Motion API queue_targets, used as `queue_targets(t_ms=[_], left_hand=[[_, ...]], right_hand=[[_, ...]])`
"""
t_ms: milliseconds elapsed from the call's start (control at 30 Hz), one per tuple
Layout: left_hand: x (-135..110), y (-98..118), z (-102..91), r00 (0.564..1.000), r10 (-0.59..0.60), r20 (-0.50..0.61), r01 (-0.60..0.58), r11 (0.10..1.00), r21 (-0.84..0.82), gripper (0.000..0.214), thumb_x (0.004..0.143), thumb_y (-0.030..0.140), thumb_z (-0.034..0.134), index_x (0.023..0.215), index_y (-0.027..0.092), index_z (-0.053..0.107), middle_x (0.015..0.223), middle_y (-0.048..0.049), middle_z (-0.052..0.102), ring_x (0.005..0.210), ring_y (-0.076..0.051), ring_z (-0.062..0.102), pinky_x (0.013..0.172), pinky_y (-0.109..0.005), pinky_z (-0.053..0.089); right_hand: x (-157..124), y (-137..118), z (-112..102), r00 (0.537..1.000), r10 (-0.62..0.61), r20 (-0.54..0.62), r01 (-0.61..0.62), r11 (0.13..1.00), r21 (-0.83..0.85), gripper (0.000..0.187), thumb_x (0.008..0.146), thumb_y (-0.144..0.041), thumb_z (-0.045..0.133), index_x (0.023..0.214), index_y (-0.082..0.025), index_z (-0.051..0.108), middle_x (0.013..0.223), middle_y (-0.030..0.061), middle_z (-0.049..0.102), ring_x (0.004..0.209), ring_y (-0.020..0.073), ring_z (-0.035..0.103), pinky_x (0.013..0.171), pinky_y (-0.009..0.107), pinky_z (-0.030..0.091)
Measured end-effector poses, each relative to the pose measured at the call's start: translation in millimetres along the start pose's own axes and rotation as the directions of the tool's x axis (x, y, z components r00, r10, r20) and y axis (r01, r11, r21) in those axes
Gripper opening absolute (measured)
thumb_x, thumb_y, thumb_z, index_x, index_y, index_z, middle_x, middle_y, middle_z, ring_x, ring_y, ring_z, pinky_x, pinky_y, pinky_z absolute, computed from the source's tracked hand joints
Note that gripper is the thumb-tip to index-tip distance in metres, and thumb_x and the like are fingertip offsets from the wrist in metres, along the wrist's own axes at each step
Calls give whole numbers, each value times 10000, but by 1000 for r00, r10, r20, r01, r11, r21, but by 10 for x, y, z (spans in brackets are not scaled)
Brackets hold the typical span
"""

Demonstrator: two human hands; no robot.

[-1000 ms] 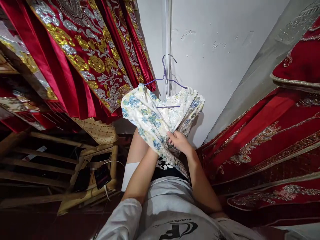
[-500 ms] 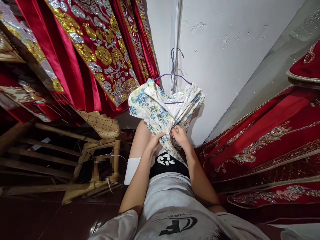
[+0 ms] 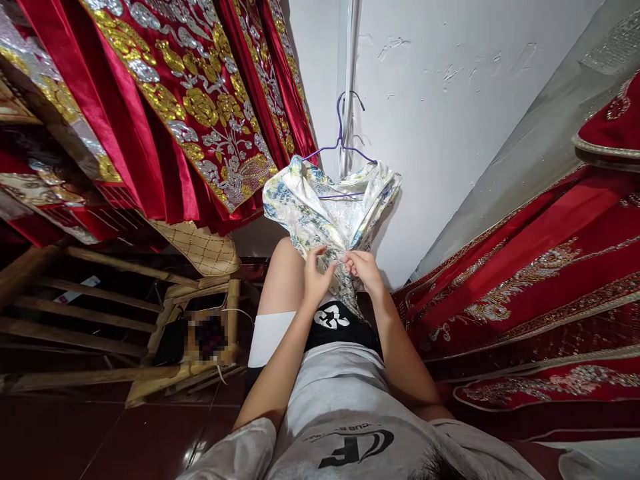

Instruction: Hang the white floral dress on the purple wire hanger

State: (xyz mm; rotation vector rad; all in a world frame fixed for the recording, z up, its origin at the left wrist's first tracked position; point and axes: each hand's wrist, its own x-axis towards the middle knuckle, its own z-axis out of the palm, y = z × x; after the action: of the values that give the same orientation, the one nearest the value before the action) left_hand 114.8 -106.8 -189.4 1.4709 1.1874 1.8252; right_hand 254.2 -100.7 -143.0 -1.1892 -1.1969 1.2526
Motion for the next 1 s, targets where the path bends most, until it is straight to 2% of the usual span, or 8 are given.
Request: queue_targets(t_ms=[67,133,333,433,600,733,900,1000], left_hand=[[4,33,108,984,-1,179,-7,999,40,164,804,174,639,964,206,637,949,-43,676,944,-221,636,889,-322,478],[41,23,175,975,-11,221,-10,996,91,36,848,199,567,863,201,600,807,-16,637,789,-190,604,779,-298,467],[174,-141,66,926,33,376,-144,951,272,136,879,216,517,746,213,492,701,-4,522,678,-178,511,684,-290,390],[199,-169,-19,893,40,449,-190,936,295,156,827,151,539,695,216,488,690,-14,523,660,-185,493,682,-303,385],[547,142,-45,879,100,466,-215,956,199,29,835,232,646,812,214,649,801,-50,639,747,-208,575,739,-319,452],[1257,777,34,925,331,184,-343,938,37,300,920,341,642,1196,225,653,892,-31,659,801,-190,608,821,-327,463],[1826,1318,176,797,443,412,-554,807,203,128,940,266,611,863,172,654,796,-27,642,781,-180,588,818,-324,444],[1959,1267,88,822,479,306,-552,802,228,164,957,251,595,809,183,609,803,-30,630,793,-174,574,811,-317,435]], right_hand=[[17,-90,44,996,26,84,-23,999,-34,266,802,-331,652,593,-172,610,456,-15,542,412,80,390,431,219,283],[117,-290,78,993,25,119,-19,999,-51,269,816,-295,670,585,-166,618,460,-9,561,402,76,403,421,211,293],[760,-1406,188,986,-166,-12,167,984,67,254,915,-135,589,661,-142,596,500,-20,572,372,42,388,374,167,240],[913,-1749,276,978,-205,-51,209,972,110,258,955,-132,514,707,-142,580,498,-33,556,357,37,359,354,153,230],[774,-1696,270,971,-237,-6,237,966,102,277,980,-176,503,710,-155,560,469,-41,536,341,32,355,333,134,223],[693,-1669,197,961,-275,26,274,960,52,303,958,-186,532,656,-167,531,462,-41,535,344,29,373,351,133,238],[770,-1619,149,924,-380,49,381,925,-10,293,932,-216,547,643,-172,564,464,-43,526,382,53,374,397,167,276],[748,-1266,118,950,-312,5,311,948,-69,294,888,-255,606,603,-192,570,489,-42,522,431,75,389,444,196,319]])
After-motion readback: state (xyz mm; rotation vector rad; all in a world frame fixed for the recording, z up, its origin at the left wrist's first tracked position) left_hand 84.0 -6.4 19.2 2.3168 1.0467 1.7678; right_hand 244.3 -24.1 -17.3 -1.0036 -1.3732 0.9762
